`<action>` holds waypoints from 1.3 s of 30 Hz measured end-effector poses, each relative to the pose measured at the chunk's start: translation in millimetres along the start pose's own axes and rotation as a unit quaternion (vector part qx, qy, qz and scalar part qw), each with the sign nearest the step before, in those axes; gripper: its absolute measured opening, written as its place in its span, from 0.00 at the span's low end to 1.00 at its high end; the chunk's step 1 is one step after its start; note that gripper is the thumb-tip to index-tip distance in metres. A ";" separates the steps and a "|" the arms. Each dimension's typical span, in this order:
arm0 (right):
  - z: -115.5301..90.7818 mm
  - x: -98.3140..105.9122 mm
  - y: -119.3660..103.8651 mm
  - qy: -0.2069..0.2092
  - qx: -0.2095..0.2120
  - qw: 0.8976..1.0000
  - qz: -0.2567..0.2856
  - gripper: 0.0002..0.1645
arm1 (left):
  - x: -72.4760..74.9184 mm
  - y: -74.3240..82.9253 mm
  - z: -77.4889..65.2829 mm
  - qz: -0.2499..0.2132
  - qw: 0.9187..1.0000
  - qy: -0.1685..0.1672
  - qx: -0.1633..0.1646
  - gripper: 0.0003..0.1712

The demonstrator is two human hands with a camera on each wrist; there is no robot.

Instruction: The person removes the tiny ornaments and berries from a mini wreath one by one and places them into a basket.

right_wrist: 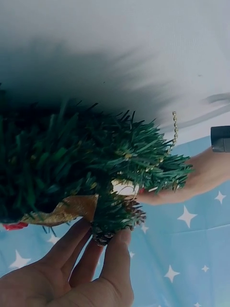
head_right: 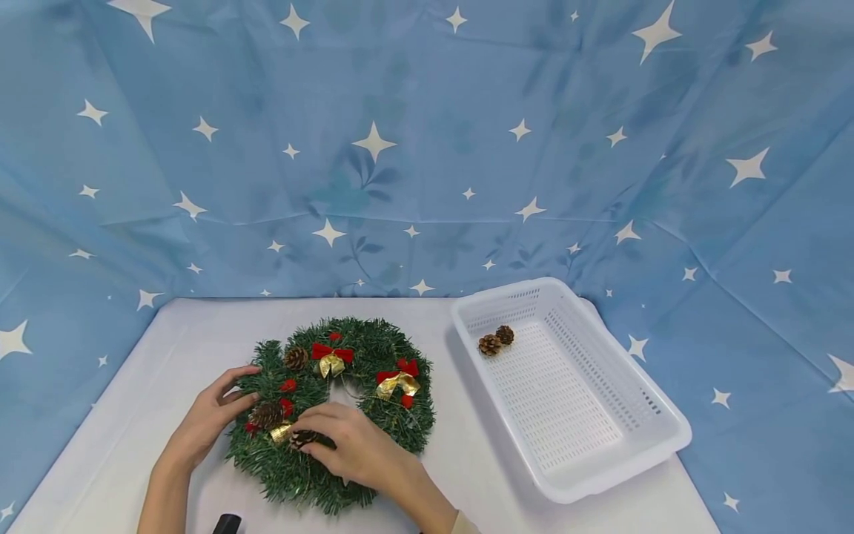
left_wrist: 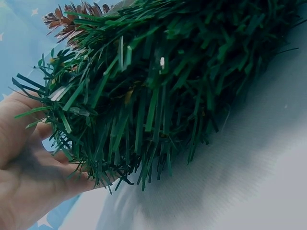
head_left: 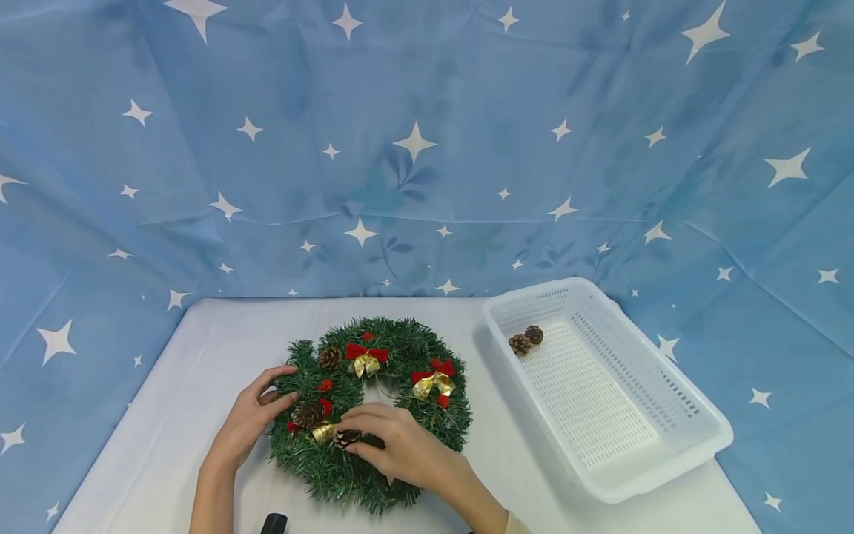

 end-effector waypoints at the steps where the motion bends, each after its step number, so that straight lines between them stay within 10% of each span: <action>1: -0.9 1.5 0.0 0.003 0.002 1.000 0.001 0.19 | -0.1 0.5 -0.4 0.000 1.000 -0.001 0.000 0.38; 39: -14.5 71.6 8.1 0.089 0.022 0.993 -0.076 0.18 | -0.6 2.3 -2.1 -0.003 1.000 -0.007 0.000 0.38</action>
Point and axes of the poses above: each hand's wrist, its own z-axis towards the middle knuckle, its own x-axis out of the back of the hand, y = z × x, the point moved 9 cm from there along z, towards the middle knuckle, and after that the axes turned 15 degrees about x, right-handed, at the moved point
